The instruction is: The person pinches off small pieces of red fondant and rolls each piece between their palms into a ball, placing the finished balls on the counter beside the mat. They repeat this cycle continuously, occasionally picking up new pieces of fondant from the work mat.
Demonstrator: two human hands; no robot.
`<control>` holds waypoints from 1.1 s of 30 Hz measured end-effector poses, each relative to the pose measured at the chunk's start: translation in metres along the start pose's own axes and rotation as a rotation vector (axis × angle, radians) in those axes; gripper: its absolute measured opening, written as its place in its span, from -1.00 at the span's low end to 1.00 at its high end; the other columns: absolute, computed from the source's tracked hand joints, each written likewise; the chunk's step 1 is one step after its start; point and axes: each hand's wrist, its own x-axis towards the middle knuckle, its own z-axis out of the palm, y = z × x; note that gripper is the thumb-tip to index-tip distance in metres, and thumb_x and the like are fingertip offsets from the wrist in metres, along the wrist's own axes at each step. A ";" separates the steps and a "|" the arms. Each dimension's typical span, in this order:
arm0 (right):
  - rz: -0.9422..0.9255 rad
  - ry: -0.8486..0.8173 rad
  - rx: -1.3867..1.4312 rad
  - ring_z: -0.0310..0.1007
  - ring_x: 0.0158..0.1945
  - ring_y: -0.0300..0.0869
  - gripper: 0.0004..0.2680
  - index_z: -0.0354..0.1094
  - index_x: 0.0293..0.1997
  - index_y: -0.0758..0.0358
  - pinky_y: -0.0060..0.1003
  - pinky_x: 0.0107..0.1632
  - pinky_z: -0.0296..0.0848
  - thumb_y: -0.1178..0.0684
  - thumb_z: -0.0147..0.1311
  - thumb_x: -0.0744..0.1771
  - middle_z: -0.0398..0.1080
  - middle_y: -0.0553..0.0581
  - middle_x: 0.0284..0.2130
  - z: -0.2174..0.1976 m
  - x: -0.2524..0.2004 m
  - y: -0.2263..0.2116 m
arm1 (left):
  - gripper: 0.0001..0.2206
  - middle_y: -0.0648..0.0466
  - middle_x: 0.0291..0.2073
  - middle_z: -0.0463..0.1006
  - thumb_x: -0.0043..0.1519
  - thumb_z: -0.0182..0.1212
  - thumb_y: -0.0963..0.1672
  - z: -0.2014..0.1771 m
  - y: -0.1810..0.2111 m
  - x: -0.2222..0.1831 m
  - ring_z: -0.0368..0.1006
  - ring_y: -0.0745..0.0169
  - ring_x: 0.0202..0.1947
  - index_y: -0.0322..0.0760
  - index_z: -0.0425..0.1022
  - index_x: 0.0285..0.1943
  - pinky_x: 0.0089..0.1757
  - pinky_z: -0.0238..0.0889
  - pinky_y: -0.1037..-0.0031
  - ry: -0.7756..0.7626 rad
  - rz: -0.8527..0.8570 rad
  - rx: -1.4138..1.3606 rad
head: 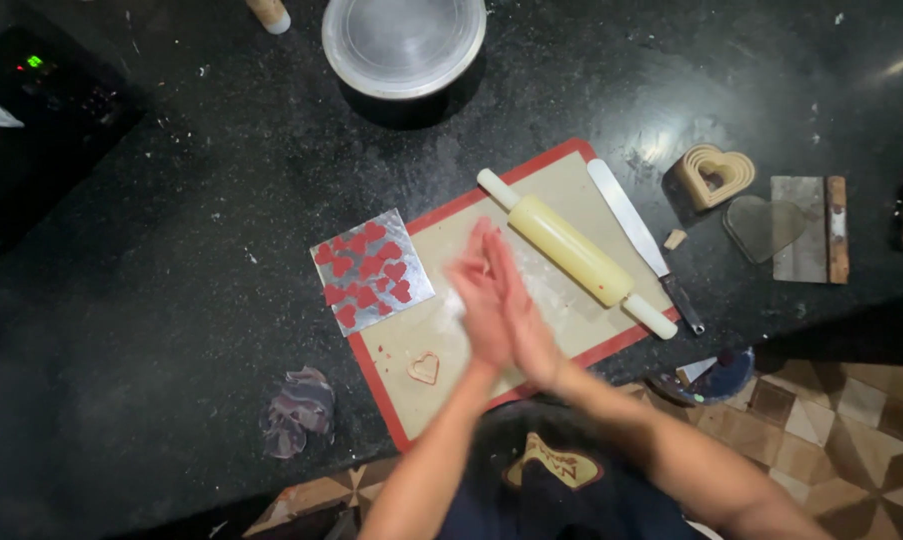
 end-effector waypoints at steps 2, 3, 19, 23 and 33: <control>0.029 0.109 0.067 -0.39 0.65 -0.04 -0.39 -0.31 0.60 0.27 -0.13 0.57 -0.33 -0.39 -0.40 0.45 -0.30 0.27 0.60 -0.007 0.018 0.001 | -0.48 -0.16 0.62 -0.12 0.49 -0.29 0.17 0.004 0.005 -0.009 -0.18 -0.09 0.64 -0.32 0.07 0.23 0.46 -0.31 0.08 -0.104 0.033 0.061; 0.066 0.219 0.139 -0.35 0.65 -0.05 -0.36 -0.27 0.60 0.29 -0.14 0.57 -0.31 -0.44 -0.47 0.44 -0.27 0.26 0.60 -0.011 0.028 0.001 | -0.45 -0.14 0.66 -0.21 0.51 -0.27 0.18 0.007 0.008 -0.011 -0.25 -0.08 0.67 -0.38 0.01 0.26 0.48 -0.35 0.09 -0.206 0.061 0.124; -0.248 0.120 0.022 -0.38 0.68 -0.06 -0.35 -0.34 0.62 0.39 -0.13 0.58 -0.26 -0.38 -0.38 0.46 -0.29 0.22 0.62 -0.006 0.022 -0.017 | -0.20 -0.13 0.69 -0.41 0.48 -0.26 0.14 0.027 0.094 0.026 -0.23 0.09 0.64 -0.51 -0.42 0.68 0.47 -0.28 0.22 -0.400 0.129 0.115; -0.261 0.094 -0.208 -0.33 0.70 -0.04 -0.42 -0.35 0.61 0.35 -0.10 0.65 -0.30 -0.34 -0.48 0.50 -0.27 0.25 0.62 0.000 0.013 -0.018 | -0.16 -0.14 0.70 -0.40 0.48 -0.21 0.18 0.038 0.103 0.038 -0.46 0.04 0.71 -0.48 -0.41 0.69 0.58 -0.56 0.18 -0.284 0.229 0.148; -0.350 0.085 -0.113 -0.28 0.65 0.05 -0.42 -0.26 0.61 0.27 -0.06 0.61 -0.23 -0.38 -0.40 0.48 -0.23 0.33 0.57 0.010 0.019 -0.002 | -0.24 -0.10 0.70 -0.29 0.47 -0.40 0.22 0.034 0.104 0.066 -0.40 0.00 0.71 -0.30 -0.29 0.70 0.56 -0.50 0.18 -0.147 0.194 -0.152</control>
